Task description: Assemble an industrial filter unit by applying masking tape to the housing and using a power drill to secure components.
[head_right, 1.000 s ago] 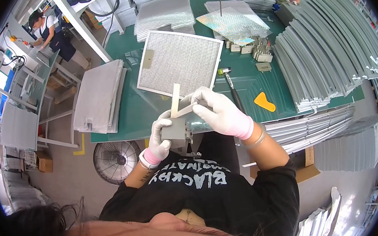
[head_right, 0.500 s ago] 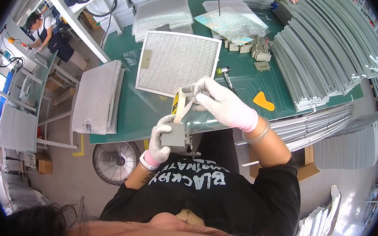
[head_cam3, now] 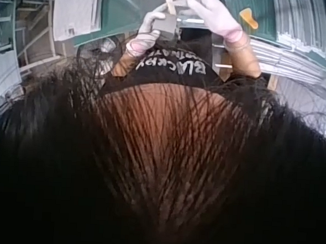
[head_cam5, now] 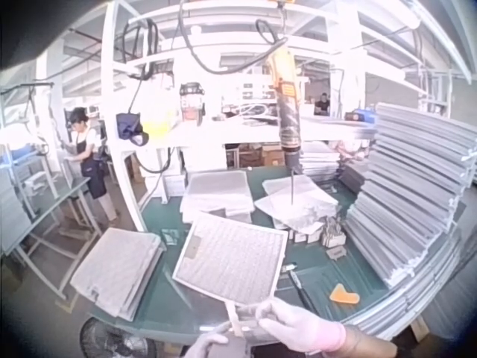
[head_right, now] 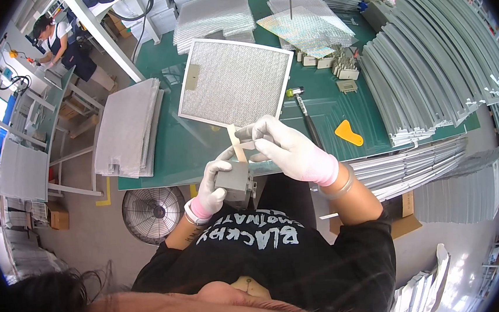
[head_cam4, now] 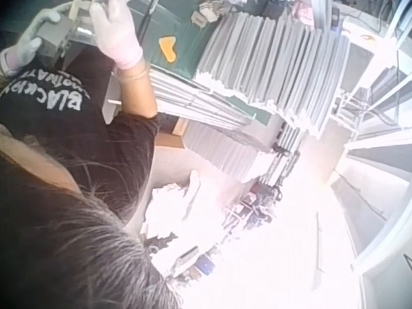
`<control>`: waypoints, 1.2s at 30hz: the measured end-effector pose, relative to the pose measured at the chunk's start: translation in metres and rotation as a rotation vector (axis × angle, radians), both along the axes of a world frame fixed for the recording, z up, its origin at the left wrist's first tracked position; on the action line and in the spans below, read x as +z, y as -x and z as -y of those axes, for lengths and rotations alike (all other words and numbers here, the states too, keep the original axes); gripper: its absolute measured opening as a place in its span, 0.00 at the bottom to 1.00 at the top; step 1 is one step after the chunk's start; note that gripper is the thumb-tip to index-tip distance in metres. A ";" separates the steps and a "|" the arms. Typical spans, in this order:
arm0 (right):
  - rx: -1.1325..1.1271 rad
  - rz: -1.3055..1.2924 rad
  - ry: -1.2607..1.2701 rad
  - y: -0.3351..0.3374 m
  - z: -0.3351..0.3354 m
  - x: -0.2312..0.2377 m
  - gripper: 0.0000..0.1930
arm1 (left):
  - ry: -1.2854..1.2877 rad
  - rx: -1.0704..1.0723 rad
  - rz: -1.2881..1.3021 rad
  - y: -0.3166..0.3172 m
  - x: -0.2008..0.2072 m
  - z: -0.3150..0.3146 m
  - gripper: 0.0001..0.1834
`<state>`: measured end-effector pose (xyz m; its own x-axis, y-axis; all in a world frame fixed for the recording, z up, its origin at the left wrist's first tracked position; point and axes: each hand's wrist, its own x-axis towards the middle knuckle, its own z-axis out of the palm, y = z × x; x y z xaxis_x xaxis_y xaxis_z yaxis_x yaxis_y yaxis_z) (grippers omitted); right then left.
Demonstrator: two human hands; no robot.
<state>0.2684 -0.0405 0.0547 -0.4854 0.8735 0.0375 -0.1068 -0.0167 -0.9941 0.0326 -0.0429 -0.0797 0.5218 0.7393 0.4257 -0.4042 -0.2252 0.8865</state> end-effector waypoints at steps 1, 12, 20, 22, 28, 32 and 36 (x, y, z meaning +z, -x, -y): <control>-0.017 -0.014 -0.003 0.001 0.002 -0.002 0.03 | 0.003 0.019 -0.019 0.001 -0.001 0.000 0.27; -0.044 0.360 -0.340 -0.001 0.000 -0.014 0.03 | -0.057 0.089 -0.101 -0.001 -0.006 -0.002 0.27; -0.077 0.573 -0.478 -0.006 -0.021 -0.010 0.05 | -0.118 0.129 -0.156 -0.002 0.001 -0.001 0.27; -0.056 0.600 -0.482 -0.006 -0.022 -0.004 0.05 | -0.154 0.099 -0.190 -0.002 0.005 -0.002 0.28; -0.016 0.694 -0.497 -0.006 -0.023 0.007 0.06 | -0.144 0.052 -0.180 -0.004 0.006 0.001 0.30; -0.049 0.653 -0.537 -0.005 -0.022 0.006 0.06 | -0.184 0.073 -0.181 -0.007 0.004 -0.001 0.29; -0.026 0.669 -0.454 -0.002 -0.019 0.016 0.07 | -0.194 0.124 -0.235 -0.006 0.000 -0.002 0.27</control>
<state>0.2703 -0.0215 0.0710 -0.5106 0.8540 0.1000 0.5184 0.3986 -0.7566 0.0387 -0.0412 -0.0796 0.5332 0.7204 0.4435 -0.1527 -0.4337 0.8880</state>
